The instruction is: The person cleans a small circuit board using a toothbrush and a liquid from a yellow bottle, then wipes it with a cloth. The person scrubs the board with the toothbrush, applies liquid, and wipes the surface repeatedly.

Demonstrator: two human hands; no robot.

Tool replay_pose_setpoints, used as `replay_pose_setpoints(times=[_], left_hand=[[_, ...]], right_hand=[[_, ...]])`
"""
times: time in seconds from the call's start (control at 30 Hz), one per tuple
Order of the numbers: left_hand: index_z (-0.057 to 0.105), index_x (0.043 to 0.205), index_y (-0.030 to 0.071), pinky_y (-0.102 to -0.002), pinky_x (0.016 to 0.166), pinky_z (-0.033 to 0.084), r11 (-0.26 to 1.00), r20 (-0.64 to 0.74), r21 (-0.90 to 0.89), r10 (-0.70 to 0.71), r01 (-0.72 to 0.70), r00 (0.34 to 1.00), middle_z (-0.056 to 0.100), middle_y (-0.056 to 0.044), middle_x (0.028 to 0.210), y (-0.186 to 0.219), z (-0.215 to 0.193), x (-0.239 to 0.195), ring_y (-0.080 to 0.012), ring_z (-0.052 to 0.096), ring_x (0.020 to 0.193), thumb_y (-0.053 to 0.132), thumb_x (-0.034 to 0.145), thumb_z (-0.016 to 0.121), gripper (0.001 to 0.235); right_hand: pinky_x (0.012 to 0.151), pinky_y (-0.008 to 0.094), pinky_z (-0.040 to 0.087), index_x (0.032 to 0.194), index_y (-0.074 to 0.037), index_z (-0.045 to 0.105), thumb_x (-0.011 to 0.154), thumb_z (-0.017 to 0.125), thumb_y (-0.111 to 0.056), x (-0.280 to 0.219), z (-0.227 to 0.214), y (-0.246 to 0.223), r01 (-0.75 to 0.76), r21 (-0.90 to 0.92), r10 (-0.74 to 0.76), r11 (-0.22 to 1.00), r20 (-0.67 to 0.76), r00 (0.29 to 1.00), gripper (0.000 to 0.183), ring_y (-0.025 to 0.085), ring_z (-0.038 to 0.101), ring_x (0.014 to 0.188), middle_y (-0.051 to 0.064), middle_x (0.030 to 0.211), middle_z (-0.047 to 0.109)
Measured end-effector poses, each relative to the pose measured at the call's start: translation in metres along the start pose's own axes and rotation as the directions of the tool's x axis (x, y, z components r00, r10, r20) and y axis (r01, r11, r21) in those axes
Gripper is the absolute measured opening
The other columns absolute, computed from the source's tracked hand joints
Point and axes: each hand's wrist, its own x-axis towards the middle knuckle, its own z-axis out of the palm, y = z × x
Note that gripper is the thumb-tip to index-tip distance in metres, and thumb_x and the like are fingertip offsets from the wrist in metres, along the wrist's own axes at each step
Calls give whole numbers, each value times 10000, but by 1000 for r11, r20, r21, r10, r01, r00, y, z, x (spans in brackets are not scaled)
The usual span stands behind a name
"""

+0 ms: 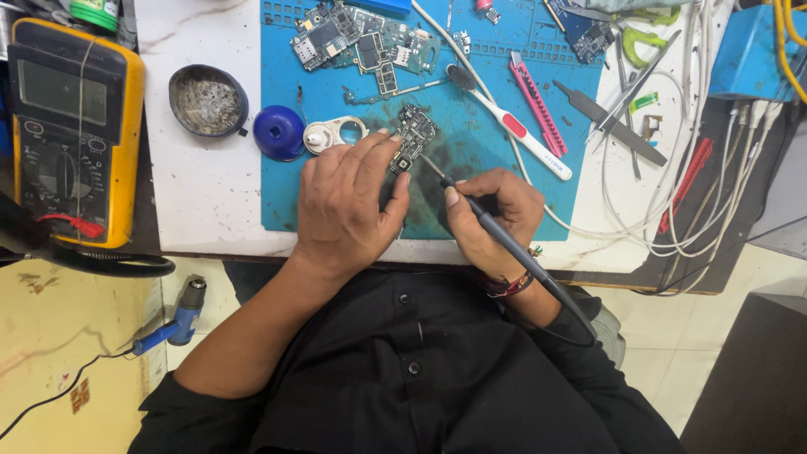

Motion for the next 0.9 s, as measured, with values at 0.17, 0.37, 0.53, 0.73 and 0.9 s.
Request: replay_pose_setpoints(times=[0.17, 0.37, 0.53, 0.73, 0.9], left_hand=[[607, 1323, 53, -411, 932, 447, 1000, -3, 3, 4, -3, 1000, 658, -93, 1321, 0, 0, -1, -274, 608, 1112, 190, 945, 754, 428], [605, 1318, 53, -416, 935, 448, 1000, -4, -1, 4, -4, 1000, 657, -93, 1322, 0, 0, 0, -281, 606, 1113, 187, 942, 758, 427], [605, 1318, 59, -412, 944, 450, 1000, -8, 3, 0, 0, 1000, 655, -85, 1324, 1, 1, -1, -278, 609, 1119, 192, 943, 758, 426], [615, 1299, 67, -420, 945, 447, 1000, -9, 14, 0, 0, 1000, 667, -80, 1311, 1, 1, -1, -279, 611, 1117, 193, 946, 750, 399], [626, 1285, 61, -426, 941, 446, 1000, -11, -17, -8, 8, 1000, 669, -87, 1305, 0, 1, -2, -276, 614, 1110, 188, 932, 748, 394]], right_hand=[[624, 240, 461, 907, 2, 657, 899, 755, -9, -1, 0, 1, -10, -2, 10, 1000, -16, 1000, 99, 97, 632, 667, 58, 789, 689], [619, 232, 460, 911, -3, 655, 910, 755, -16, -3, 0, 2, -25, 22, 25, 999, -13, 1000, 101, 88, 632, 663, 53, 790, 694], [627, 231, 458, 917, 2, 657, 916, 757, -9, -5, 0, 7, -37, 30, 38, 999, -28, 999, 101, 82, 626, 673, 52, 797, 698], [700, 252, 539, 1137, 15, 677, 1029, 672, -53, -11, -1, 6, -109, 244, 147, 964, -143, 979, 128, 108, 689, 775, 97, 916, 740], [903, 309, 612, 1325, -20, 658, 1119, 679, -73, 23, 11, -10, 98, 249, -41, 963, -225, 973, 213, 185, 753, 977, 143, 1079, 771]])
